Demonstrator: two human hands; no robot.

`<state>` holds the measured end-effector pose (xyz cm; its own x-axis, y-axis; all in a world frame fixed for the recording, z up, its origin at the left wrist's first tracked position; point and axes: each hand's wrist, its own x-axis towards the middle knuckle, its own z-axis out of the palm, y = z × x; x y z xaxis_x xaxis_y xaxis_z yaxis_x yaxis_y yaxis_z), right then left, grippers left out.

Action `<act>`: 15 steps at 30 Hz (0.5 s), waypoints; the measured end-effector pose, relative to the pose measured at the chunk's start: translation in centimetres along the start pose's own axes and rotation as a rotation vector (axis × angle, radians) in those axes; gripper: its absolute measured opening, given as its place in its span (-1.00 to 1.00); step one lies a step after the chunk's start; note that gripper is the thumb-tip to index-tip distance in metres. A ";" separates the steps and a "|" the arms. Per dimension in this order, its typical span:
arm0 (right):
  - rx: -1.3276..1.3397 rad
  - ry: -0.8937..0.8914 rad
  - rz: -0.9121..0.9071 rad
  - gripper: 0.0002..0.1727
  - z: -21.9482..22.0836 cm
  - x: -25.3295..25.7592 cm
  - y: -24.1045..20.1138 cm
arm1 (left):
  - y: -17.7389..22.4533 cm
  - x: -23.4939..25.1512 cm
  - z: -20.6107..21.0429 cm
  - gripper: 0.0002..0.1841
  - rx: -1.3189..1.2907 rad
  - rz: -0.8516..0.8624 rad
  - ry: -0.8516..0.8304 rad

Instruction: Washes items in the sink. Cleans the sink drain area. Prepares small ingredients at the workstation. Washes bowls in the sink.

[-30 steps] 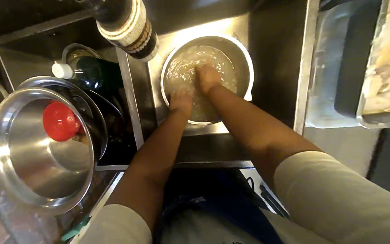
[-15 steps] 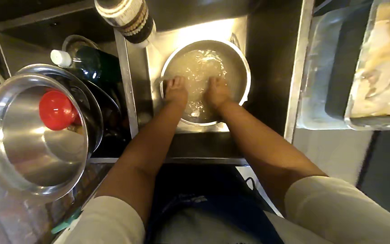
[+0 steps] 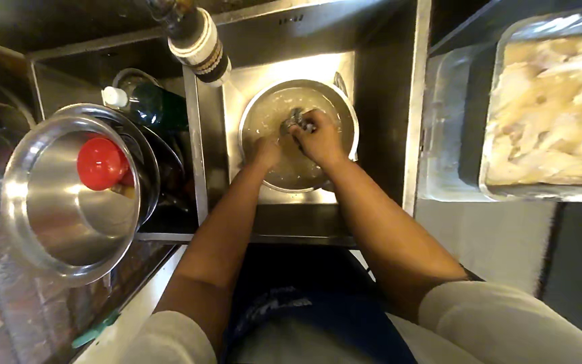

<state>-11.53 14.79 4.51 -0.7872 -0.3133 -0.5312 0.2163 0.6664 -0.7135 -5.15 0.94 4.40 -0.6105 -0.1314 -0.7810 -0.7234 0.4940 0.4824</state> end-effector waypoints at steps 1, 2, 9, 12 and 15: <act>-0.025 -0.036 -0.014 -0.55 0.9 0.2 0.0 | 0.1 -0.1 0.8 -0.67 -0.050 0.018 0.055; -0.046 -0.048 -0.023 -0.57 1.7 0.5 0.1 | 0.4 -0.3 1.5 -0.71 -0.100 0.033 0.097; -0.196 -0.026 0.000 -0.58 3.6 5.0 1.7 | -1.3 -0.8 3.4 -0.63 -0.281 -0.097 0.221; -0.289 -0.203 -0.081 -0.59 4.2 5.0 2.2 | -2.7 1.3 3.8 -0.61 -0.349 -0.189 0.155; -0.459 -0.324 -0.098 -0.61 5.0 5.4 3.2 | -2.9 2.7 4.8 -0.58 -0.490 -0.272 0.049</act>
<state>-12.13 11.85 -2.94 -0.5576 -0.5319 -0.6373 -0.1785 0.8266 -0.5337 -3.18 3.27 -1.01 -0.3865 -0.2439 -0.8895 -0.9151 -0.0188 0.4028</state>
